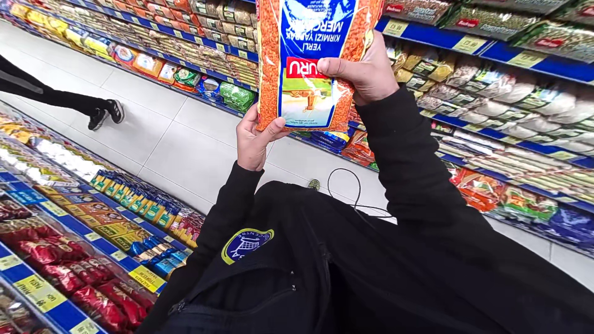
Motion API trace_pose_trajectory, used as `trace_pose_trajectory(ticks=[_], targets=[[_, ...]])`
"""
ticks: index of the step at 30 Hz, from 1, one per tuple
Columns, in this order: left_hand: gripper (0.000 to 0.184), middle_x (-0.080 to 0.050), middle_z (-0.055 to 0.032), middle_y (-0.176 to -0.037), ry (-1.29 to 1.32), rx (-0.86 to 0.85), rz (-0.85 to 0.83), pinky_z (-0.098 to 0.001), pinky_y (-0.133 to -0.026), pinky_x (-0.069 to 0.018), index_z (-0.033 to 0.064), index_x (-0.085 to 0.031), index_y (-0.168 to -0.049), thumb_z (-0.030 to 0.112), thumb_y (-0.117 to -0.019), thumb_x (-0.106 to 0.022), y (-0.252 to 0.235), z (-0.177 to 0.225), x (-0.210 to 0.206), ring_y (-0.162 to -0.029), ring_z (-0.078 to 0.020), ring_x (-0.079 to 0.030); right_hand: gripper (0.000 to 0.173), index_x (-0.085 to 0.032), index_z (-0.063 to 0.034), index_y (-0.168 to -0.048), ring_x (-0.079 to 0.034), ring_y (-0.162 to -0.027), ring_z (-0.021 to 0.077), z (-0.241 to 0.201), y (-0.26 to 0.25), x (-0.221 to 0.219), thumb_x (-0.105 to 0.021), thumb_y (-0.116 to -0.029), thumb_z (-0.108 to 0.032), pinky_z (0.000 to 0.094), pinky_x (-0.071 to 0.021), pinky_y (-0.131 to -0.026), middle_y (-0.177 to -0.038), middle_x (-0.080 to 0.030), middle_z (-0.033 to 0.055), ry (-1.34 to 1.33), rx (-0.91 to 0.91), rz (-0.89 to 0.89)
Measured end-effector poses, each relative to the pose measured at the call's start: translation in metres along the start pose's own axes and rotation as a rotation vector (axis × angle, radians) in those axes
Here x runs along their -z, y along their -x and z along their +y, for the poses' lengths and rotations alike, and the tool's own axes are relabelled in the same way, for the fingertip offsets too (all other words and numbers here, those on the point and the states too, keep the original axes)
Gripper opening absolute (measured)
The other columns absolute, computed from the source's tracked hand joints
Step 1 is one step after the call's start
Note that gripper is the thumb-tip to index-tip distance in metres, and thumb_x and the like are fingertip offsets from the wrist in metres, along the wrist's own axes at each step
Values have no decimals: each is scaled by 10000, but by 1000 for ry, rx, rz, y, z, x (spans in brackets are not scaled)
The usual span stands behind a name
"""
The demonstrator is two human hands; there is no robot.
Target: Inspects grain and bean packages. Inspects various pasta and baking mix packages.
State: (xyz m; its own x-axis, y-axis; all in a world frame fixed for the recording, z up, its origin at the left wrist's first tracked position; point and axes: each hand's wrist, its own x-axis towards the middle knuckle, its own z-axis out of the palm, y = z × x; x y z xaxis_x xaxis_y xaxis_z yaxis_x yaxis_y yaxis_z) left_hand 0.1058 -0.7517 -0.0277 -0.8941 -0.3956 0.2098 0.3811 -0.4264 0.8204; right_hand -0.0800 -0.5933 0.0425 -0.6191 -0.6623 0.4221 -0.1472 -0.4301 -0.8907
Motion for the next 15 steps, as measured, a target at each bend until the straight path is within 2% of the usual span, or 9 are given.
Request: trace_pose_trajectory(ticks=[15], targets=[[513, -676, -169, -1213, -2, 21, -10, -471, -844, -640, 16, -539, -1364, -16, -893, -740, 2, -5, -7, -1010, -305, -729, 486, -543, -41, -1201, -752, -940, 192, -5, 11, 4, -818, -800, -19, 379, -646, -868, -1036, -749, 48, 7, -4, 53]])
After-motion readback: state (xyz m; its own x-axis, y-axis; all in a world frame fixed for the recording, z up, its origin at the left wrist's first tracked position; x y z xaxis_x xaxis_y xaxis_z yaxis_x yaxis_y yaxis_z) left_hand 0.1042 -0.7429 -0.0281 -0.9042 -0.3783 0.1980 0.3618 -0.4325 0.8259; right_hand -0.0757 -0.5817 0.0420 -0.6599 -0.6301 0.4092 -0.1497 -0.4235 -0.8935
